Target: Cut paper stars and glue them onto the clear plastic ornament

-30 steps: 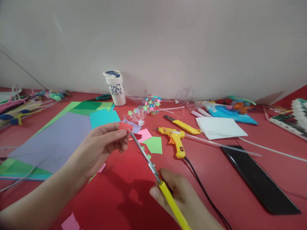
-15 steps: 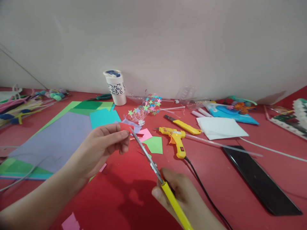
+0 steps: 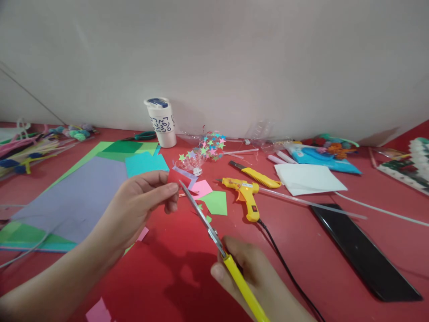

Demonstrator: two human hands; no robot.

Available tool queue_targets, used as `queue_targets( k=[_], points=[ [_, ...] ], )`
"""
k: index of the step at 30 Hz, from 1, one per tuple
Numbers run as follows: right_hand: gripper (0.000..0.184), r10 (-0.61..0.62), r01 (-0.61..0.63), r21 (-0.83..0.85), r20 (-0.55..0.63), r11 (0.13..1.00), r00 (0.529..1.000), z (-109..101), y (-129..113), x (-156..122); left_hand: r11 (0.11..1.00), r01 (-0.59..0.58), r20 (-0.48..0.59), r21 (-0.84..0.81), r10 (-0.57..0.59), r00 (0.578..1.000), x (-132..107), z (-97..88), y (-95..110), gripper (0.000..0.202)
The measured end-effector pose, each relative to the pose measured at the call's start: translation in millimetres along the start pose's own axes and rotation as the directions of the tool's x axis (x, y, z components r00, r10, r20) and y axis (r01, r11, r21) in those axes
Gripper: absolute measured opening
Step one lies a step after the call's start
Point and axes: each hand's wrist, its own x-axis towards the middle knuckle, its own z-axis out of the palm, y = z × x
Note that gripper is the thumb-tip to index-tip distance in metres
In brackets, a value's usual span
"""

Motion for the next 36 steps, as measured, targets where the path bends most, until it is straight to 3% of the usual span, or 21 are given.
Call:
queue_targets(
  k=[11, 24, 29, 36],
  points=[
    [0.054, -0.029, 0.03, -0.029, 0.029, 0.999, 0.999, -3, 1, -3, 1.0, 0.008, 0.006, 0.019, -0.008, 1.0, 2, -0.6, 2, 0.015],
    [0.06, 0.001, -0.001, -0.027, -0.021, 1.0, 1.0, -1, -1, 1, 0.988, 0.008, 0.033, 0.153, -0.013, 0.999, 3, -6.5, 6, 0.017],
    [0.062, 0.008, -0.005, -0.049, 0.064, 0.999, 0.998, -4, 5, 6, 0.986, 0.013, 0.041, 0.168, -0.02, 0.999, 3, -8.3, 6, 0.019],
    [0.061, 0.005, -0.003, -0.035, 0.05, 0.999, 0.999, -5, 11, 8, 0.981, 0.039, 0.042, 0.191, -0.048, 0.998, 2, -10.0, 8, 0.017]
  ],
)
